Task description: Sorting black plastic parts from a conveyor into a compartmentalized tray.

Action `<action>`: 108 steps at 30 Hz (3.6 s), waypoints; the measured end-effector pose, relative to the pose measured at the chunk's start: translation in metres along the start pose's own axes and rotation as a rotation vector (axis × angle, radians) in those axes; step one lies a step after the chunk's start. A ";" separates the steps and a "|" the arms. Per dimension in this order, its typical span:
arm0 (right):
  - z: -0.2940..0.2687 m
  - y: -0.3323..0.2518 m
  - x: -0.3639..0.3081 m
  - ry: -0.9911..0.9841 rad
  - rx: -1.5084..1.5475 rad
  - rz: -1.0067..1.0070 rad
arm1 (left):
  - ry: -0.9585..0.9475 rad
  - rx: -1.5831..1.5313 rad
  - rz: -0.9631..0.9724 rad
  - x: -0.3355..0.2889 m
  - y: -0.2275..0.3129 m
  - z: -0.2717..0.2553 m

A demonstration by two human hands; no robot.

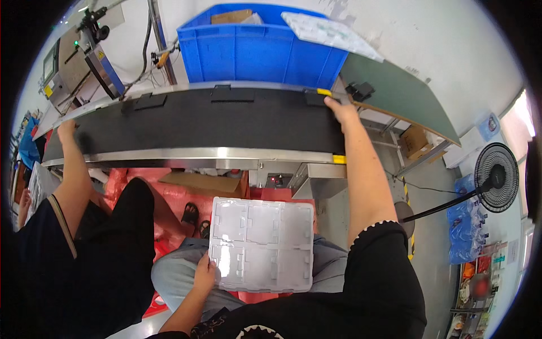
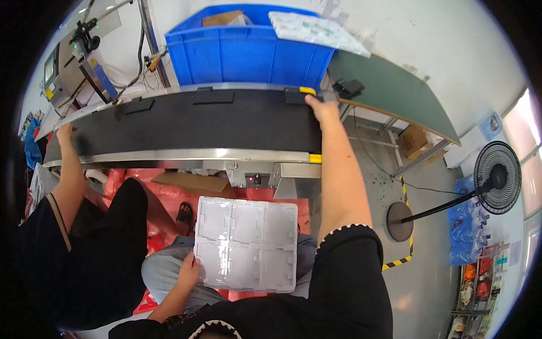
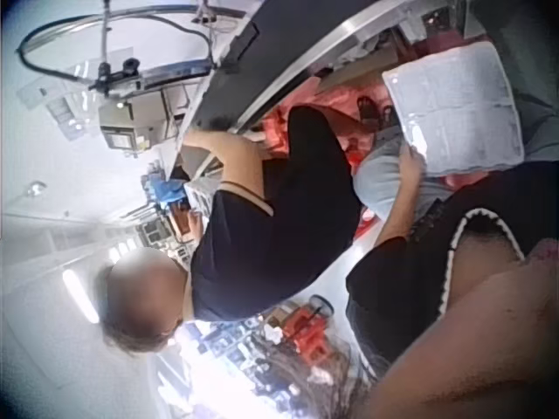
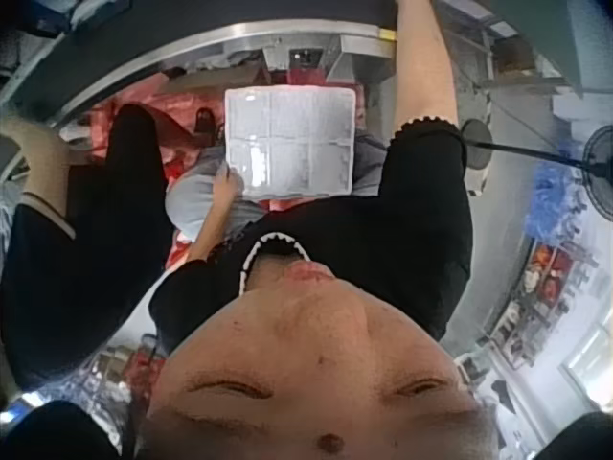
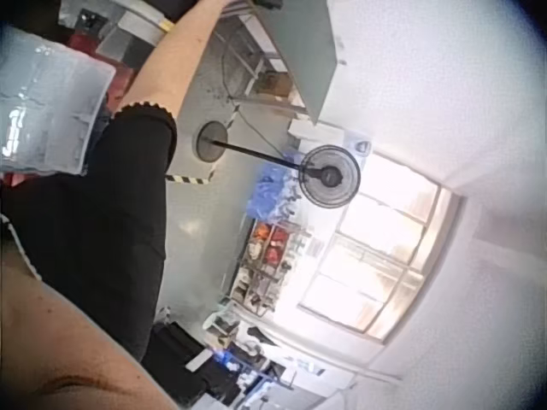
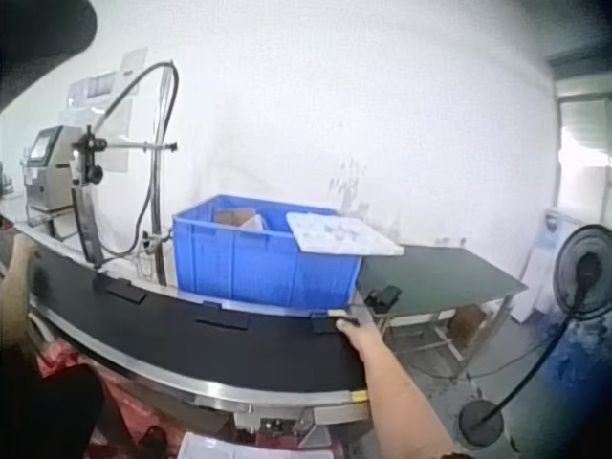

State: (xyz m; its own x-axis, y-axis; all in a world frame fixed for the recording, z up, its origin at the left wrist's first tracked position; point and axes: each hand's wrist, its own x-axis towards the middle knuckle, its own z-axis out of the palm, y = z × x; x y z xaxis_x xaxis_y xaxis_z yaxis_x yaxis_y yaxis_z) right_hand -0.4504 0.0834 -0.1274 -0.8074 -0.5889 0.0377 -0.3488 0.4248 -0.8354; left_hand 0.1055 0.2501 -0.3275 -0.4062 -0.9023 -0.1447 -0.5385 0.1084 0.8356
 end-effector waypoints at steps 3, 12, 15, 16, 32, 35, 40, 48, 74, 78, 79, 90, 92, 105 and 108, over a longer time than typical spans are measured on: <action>-0.004 -0.006 -0.007 0.136 0.366 -0.209 | 0.018 0.040 -0.133 -0.012 0.015 0.001; -0.133 -0.049 -0.175 -0.217 0.831 -0.359 | 0.382 0.022 0.714 0.136 0.217 -0.068; -0.145 -0.021 -0.216 -0.316 0.701 -0.310 | 0.404 0.286 0.941 0.236 0.306 -0.066; -0.144 -0.009 -0.227 -0.366 0.636 -0.287 | 0.602 0.433 1.159 0.290 0.310 -0.054; 0.084 0.120 -0.283 -0.807 0.201 -0.279 | 0.163 0.422 0.769 0.264 0.352 -0.027; 0.084 0.104 -0.287 -0.517 -0.152 -0.586 | 0.049 -0.006 0.456 0.183 0.331 -0.059; 0.061 0.096 -0.312 -0.381 -0.175 -0.770 | 0.179 -0.353 0.242 0.088 0.221 -0.067; 0.069 0.104 -0.349 -0.628 -0.378 -0.966 | 0.327 -0.337 -0.076 0.080 0.079 0.001; -0.007 -0.044 -0.045 0.128 -0.116 -0.050 | 0.614 0.224 0.689 0.116 0.189 -0.076; -0.016 -0.037 -0.039 0.280 0.567 -0.418 | 0.857 0.348 0.917 0.219 0.229 -0.141; -0.018 -0.055 -0.067 0.213 0.633 -0.415 | 0.885 0.472 0.850 0.251 0.223 -0.154; -0.054 0.009 -0.259 -0.908 0.372 -0.019 | -0.064 0.654 0.335 0.421 0.222 -0.198; -0.031 0.070 -0.266 -0.851 0.296 0.103 | -0.043 0.614 0.438 0.423 0.230 -0.189; 0.003 0.167 -0.306 -0.356 -0.523 -0.635 | 0.535 0.032 0.457 0.164 0.257 -0.138; 0.000 0.176 -0.339 -0.373 -0.782 -0.735 | 0.404 -0.419 0.179 0.086 0.208 -0.106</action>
State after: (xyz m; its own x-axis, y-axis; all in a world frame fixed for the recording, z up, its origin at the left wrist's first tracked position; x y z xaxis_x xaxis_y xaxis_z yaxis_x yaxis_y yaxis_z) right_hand -0.2381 0.3576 -0.2875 -0.1383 -0.9850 0.1028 -0.9865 0.1278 -0.1022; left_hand 0.0372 0.1508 -0.1099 -0.1073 -0.9810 0.1613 -0.1176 0.1737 0.9778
